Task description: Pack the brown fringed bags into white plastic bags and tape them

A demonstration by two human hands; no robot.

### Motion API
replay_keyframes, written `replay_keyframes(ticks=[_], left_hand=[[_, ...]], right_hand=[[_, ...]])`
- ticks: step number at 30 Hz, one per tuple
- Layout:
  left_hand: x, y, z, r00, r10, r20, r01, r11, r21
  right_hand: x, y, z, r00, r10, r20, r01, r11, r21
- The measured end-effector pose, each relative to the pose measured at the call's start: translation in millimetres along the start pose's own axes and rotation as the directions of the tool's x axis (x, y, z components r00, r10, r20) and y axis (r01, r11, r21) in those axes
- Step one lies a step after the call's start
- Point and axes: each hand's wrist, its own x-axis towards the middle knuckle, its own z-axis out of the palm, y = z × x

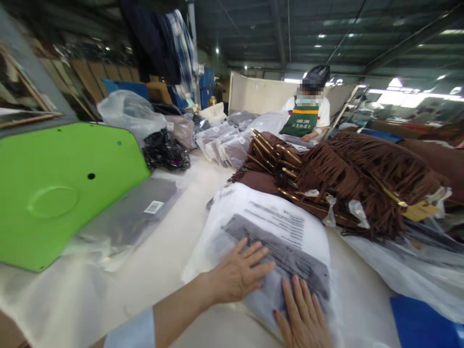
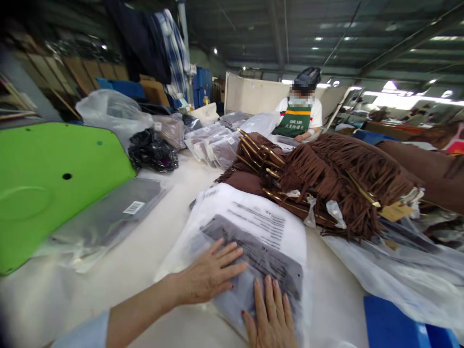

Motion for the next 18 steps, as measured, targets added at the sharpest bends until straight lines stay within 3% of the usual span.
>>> replay_keyframes(ticks=[2, 3, 5, 6, 7, 9, 12, 15, 18], left_hand=[[-12, -11, -11.8, 0.973, -0.203, -0.113, 0.210, 0.977, 0.047], [-19, -18, -17.0, 0.911, -0.379, -0.163, 0.386, 0.922, 0.015], [-29, -31, -24.3, 0.699, -0.702, -0.137, 0.688, 0.712, -0.144], [-32, -38, -25.9, 0.608, -0.791, -0.068, 0.765, 0.606, -0.218], [-33, -44, -26.3, 0.557, -0.830, 0.006, 0.801, 0.535, -0.267], [-31, -54, -24.2, 0.541, -0.837, 0.088, 0.816, 0.497, -0.294], [-28, -57, -18.2, 0.509, -0.854, 0.104, 0.842, 0.470, -0.264], [-36, -43, -13.2, 0.480, -0.869, 0.124, 0.862, 0.440, -0.252], [-52, -24, -10.2, 0.470, -0.871, 0.144, 0.870, 0.428, -0.246]], right_hand=[[-4, 0, 10, 1.000, -0.005, 0.002, 0.005, 1.000, 0.010], [-5, 2, 11, 1.000, -0.004, -0.006, 0.004, 1.000, 0.016], [-5, 4, 8, 1.000, 0.005, -0.015, -0.005, 1.000, 0.023], [-5, 5, 5, 1.000, 0.007, -0.013, -0.007, 1.000, 0.027], [-5, 5, 3, 1.000, 0.012, -0.015, -0.012, 0.999, 0.030], [-4, 5, 1, 0.999, 0.031, -0.023, -0.030, 0.999, 0.042], [-1, 7, -2, 0.998, 0.049, -0.032, -0.046, 0.996, 0.073], [2, 14, -15, 1.000, 0.012, -0.005, -0.011, 0.994, 0.109], [1, 29, -45, 1.000, 0.010, 0.007, -0.012, 0.980, 0.197]])
